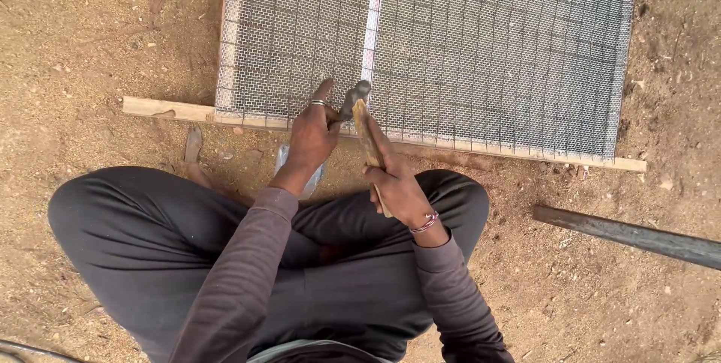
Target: Nailing a wire mesh screen onto a wooden frame using a hammer and small nails.
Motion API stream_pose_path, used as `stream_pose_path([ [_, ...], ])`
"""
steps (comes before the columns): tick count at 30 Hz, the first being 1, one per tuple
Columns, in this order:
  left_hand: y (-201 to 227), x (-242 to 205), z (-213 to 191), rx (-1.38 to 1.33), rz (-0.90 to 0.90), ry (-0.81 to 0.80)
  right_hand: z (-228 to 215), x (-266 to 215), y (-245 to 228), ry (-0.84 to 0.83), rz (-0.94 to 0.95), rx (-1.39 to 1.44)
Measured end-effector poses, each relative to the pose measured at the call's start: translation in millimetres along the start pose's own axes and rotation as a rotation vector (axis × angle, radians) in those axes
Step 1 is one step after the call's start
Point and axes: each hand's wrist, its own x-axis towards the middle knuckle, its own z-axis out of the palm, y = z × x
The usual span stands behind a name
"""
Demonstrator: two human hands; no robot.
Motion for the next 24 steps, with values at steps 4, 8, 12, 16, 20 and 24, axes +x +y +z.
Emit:
stream_pose_path([
  [4,3.4,1.9,-2.1,-0.028,-0.141,-0.094,-2.1,-5.9,2.7,-0.009,0.013,0.013],
  [8,-3.6,-1.9,0.5,-0.007,-0.088,-0.065,3.5,-11.4,-3.0,0.079,-0.105,-0.013],
  [12,-6.0,-0.9,2.4,-0.049,-0.030,-0.049,-1.4,-5.8,5.8,0.040,-0.055,-0.056],
  [16,-20.1,-3.2,8.6,-0.022,-0.053,-0.053,4.6,-11.9,-6.2,0.048,-0.062,-0.056],
  [20,-11.2,-4.3,4.0,-0.047,0.095,0.023,8.5,-9.7,-1.6,0.118,-0.145,-0.136],
  [24,-5.6,-3.1,-3.6,-0.089,-0.005,-0.047,4.9,-9.5,-4.8,0.035,-0.024,-0.162],
])
